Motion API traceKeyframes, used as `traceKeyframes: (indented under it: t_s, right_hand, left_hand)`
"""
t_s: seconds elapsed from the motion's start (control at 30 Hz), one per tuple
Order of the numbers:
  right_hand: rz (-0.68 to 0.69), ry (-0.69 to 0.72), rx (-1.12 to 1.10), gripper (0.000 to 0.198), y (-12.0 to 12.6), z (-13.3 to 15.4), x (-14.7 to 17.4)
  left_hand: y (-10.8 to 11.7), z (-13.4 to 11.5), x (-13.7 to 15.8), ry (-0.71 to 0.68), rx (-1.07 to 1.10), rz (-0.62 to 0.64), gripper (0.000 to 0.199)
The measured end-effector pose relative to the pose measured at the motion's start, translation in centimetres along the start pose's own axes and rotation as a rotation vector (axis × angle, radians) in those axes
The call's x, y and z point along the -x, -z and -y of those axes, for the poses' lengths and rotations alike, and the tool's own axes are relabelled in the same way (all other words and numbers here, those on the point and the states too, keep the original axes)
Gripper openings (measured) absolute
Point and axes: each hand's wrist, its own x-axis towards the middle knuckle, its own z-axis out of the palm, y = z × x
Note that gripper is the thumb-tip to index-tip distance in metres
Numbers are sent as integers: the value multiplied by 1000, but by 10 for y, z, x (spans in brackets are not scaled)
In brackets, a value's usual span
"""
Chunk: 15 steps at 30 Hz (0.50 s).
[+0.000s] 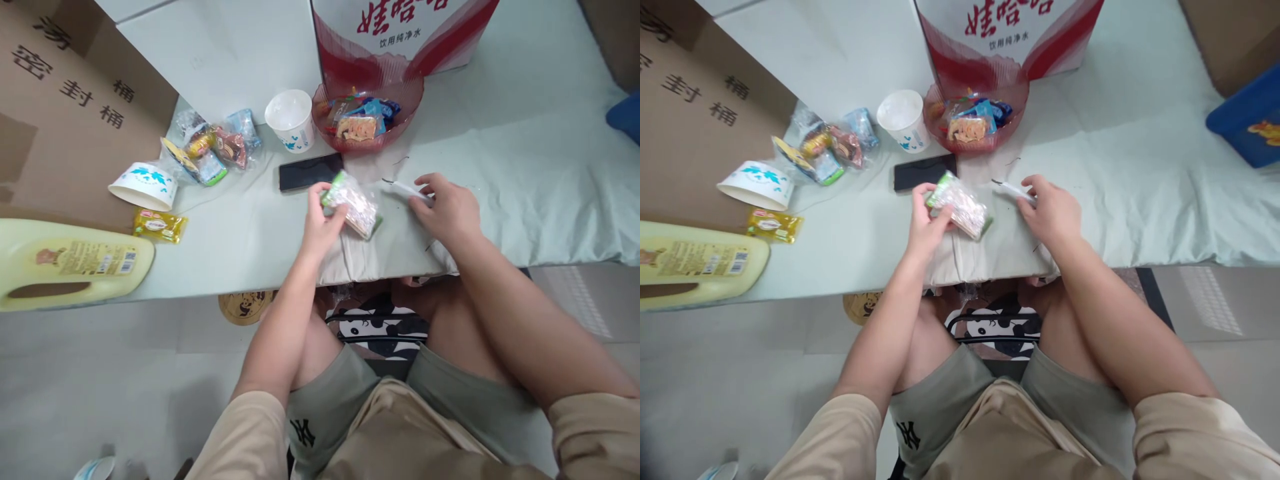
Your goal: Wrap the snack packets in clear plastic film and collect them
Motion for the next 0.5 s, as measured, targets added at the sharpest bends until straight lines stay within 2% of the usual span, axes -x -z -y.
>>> traceKeyframes:
  t_s: [0.1,0.2,0.27,0.33,0.4,0.5]
  right_hand:
    - [-54,54,27,23,3,6,0]
    - [66,207,-98,31,2,22,8]
    - [197,327,-182,40,-3,32,15]
    - [281,397,-199,48,-10,39,21]
    - [303,412,-192,48,-14,43,23]
    - [291,404,-198,36,-12,41,20]
  left_hand:
    - [-3,-4,6,-134,-198,14,32]
    - [0,-5,5,-211,-263,14,39]
    - [2,-5,2,-222,-301,91,50]
    - [2,-6,0,-215,-319,138,38]
    - [1,-8,-2,-196,-290,109,13]
    - [3,-10,-4,-156,-220,26,13]
